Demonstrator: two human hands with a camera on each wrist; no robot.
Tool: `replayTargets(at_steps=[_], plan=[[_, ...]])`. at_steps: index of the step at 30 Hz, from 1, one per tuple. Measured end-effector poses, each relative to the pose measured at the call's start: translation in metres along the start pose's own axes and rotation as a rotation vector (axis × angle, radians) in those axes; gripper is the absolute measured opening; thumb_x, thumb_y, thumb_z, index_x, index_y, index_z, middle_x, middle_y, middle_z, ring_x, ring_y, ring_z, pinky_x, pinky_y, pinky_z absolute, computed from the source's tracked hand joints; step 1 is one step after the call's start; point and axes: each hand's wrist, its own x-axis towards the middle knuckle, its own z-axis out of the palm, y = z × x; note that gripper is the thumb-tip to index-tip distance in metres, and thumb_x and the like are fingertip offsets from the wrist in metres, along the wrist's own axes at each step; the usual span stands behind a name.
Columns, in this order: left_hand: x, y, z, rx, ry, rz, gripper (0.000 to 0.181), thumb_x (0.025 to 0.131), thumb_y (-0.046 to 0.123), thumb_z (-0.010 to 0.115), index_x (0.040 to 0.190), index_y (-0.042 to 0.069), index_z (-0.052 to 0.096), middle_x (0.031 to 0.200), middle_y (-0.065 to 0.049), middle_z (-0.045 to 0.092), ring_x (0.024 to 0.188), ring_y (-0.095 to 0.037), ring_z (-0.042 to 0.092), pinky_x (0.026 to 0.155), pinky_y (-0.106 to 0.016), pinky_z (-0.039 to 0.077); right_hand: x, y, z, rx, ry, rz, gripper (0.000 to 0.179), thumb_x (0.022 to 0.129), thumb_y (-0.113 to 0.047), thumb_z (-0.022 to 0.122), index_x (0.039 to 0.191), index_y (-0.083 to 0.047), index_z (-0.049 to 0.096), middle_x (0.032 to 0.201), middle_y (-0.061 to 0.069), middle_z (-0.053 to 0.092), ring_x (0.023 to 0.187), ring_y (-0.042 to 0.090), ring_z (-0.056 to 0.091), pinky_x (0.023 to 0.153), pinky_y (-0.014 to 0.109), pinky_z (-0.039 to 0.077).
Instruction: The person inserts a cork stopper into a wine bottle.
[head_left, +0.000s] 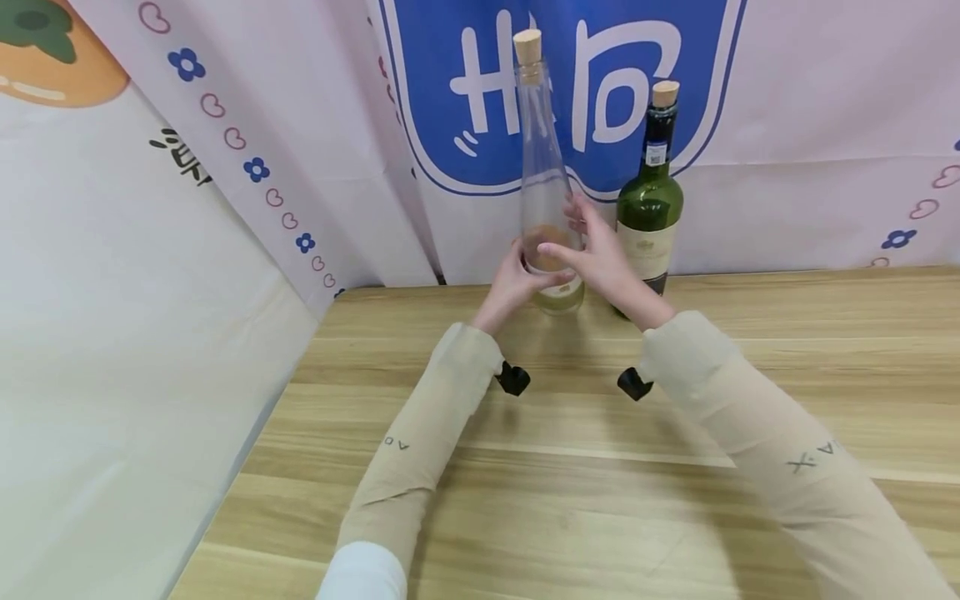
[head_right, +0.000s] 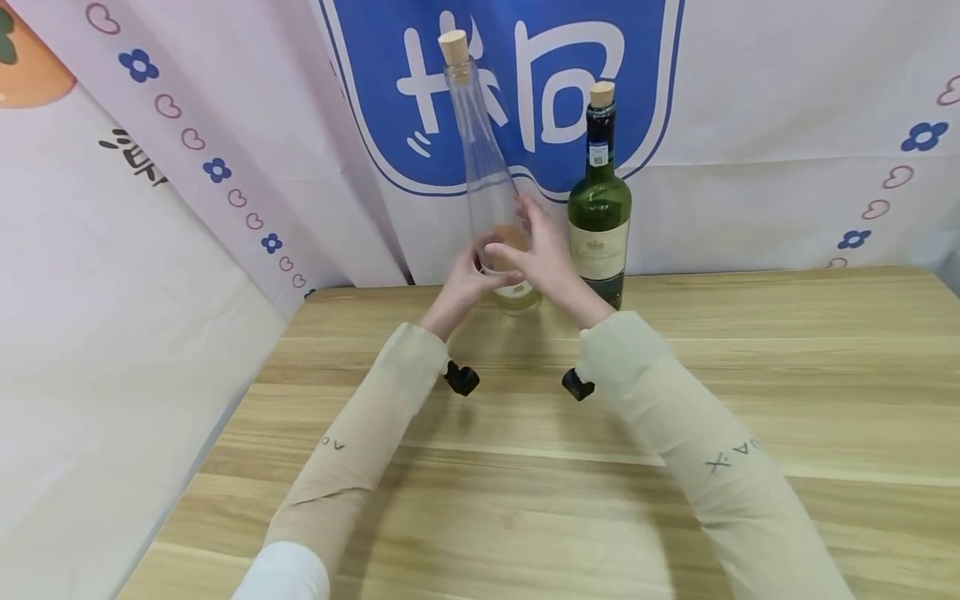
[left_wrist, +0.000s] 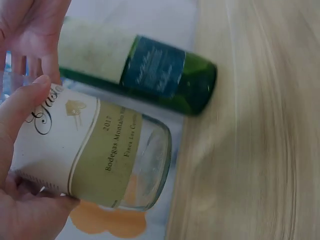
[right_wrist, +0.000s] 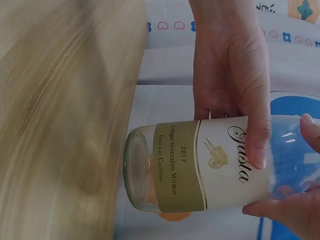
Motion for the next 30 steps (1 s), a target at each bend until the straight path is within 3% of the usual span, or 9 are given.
replayTargets(at_steps=[6,10,17,24,30], plan=[[0.009,-0.013,0.002,-0.031,-0.040,0.030,0.085,0.069,0.020,0.080,0.140,0.010,0.034,0.140,-0.006,0.038,0.127,-0.018,0.037,0.102,-0.025,0.033,0.007,0.019,0.012,0.023,0.070,0.031,0.082,0.083,-0.028,0.067,0.145,-0.006,0.017,0.145,0.013,0.029,0.132,0.026,0.030,0.106,0.038,0.029],[0.008,-0.016,0.003,-0.068,-0.066,0.018,0.077,0.071,0.013,0.078,0.136,0.005,0.037,0.136,-0.009,0.043,0.122,-0.020,0.043,0.099,-0.026,0.037,0.007,0.030,0.019,0.013,0.101,0.048,0.082,0.084,-0.028,0.066,0.144,-0.005,0.017,0.143,0.016,0.030,0.131,0.027,0.029,0.106,0.039,0.028],[-0.002,0.003,-0.001,-0.104,-0.111,-0.087,0.068,0.076,0.008,0.074,0.134,0.003,0.039,0.133,-0.010,0.046,0.118,-0.023,0.046,0.094,-0.028,0.042,0.008,0.038,0.023,-0.011,0.117,0.057,0.080,0.084,-0.029,0.066,0.145,-0.008,0.018,0.143,0.016,0.031,0.131,0.026,0.029,0.105,0.040,0.029],[0.001,0.005,0.002,-0.074,-0.143,-0.060,0.067,0.078,0.008,0.072,0.134,0.001,0.038,0.135,-0.013,0.044,0.119,-0.025,0.046,0.094,-0.028,0.043,0.008,0.036,0.020,-0.038,0.120,0.103,0.081,0.084,-0.030,0.065,0.145,-0.009,0.017,0.143,0.016,0.031,0.131,0.027,0.029,0.105,0.041,0.030],[0.012,-0.014,0.008,-0.082,-0.180,-0.041,0.076,0.077,0.011,0.074,0.139,0.006,0.031,0.138,-0.011,0.041,0.122,-0.022,0.043,0.097,-0.027,0.040,0.002,0.035,0.011,-0.110,0.057,0.142,0.086,0.084,-0.032,0.065,0.146,-0.007,0.011,0.146,0.016,0.025,0.133,0.028,0.025,0.106,0.042,0.028]])
